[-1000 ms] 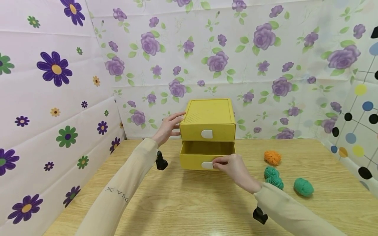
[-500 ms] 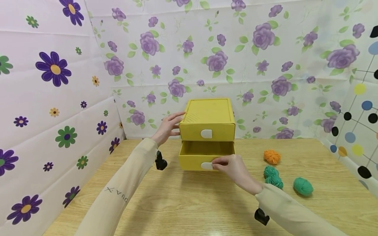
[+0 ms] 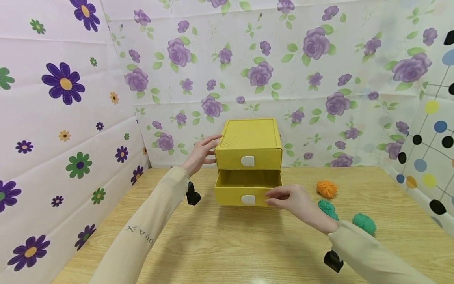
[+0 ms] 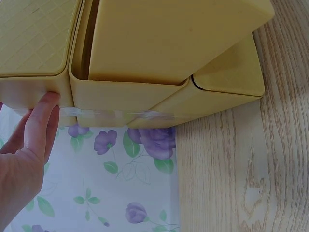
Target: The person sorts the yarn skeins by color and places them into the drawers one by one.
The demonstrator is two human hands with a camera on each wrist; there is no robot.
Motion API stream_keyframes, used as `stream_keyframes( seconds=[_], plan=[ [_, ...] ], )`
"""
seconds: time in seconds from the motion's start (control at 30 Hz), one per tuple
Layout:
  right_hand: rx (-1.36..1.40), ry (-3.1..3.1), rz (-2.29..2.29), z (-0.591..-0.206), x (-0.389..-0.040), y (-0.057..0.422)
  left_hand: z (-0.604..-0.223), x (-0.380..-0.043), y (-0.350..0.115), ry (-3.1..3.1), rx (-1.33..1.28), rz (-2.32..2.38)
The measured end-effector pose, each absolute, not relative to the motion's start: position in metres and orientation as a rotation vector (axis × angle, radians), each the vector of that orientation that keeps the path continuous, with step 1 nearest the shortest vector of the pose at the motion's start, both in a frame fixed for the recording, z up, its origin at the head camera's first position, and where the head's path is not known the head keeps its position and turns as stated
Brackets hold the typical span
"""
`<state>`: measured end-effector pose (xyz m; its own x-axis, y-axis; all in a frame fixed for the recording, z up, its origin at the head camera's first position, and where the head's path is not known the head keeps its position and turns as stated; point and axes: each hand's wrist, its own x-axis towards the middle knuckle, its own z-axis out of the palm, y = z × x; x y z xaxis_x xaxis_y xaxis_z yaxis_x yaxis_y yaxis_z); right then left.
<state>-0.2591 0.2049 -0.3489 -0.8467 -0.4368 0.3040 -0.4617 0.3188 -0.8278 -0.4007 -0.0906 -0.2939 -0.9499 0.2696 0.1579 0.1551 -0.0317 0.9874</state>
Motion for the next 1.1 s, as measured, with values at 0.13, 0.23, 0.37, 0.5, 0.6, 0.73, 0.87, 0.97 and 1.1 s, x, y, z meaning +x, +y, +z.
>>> stream_keyframes(
  seconds=[0.13,0.23,0.37,0.5,0.6,0.73,0.87,0.97,1.1],
  plan=[
    [0.935,-2.505,1.544,-0.346,-0.259,0.219,-0.294,-0.4,-0.091,2.128,0.472,2.146],
    [0.961,-2.499,1.533,-0.342,-0.26,0.229,-0.295,-0.399,-0.091,2.125,0.472,2.148],
    [0.945,-2.521,1.521,-0.338,-0.26,0.241,-0.294,-0.399,-0.091,2.133,0.472,2.145],
    [0.914,-2.539,1.496,-0.334,-0.26,0.254,-0.294,-0.399,-0.091,2.142,0.473,2.138],
    [0.837,-2.565,1.483,-0.333,-0.262,0.265,-0.294,-0.399,-0.091,2.14,0.466,2.142],
    [0.691,-2.599,1.461,-0.336,-0.264,0.28,-0.294,-0.4,-0.091,2.141,0.456,2.147],
    [0.58,-2.637,1.446,-0.343,-0.268,0.293,-0.294,-0.399,-0.091,2.145,0.455,2.143],
    [0.528,-2.693,1.408,-0.346,-0.27,0.302,-0.294,-0.399,-0.091,2.15,0.461,2.136],
    [0.412,-2.783,1.37,-0.348,-0.272,0.31,-0.294,-0.4,-0.091,2.155,0.472,2.133]
  ],
)
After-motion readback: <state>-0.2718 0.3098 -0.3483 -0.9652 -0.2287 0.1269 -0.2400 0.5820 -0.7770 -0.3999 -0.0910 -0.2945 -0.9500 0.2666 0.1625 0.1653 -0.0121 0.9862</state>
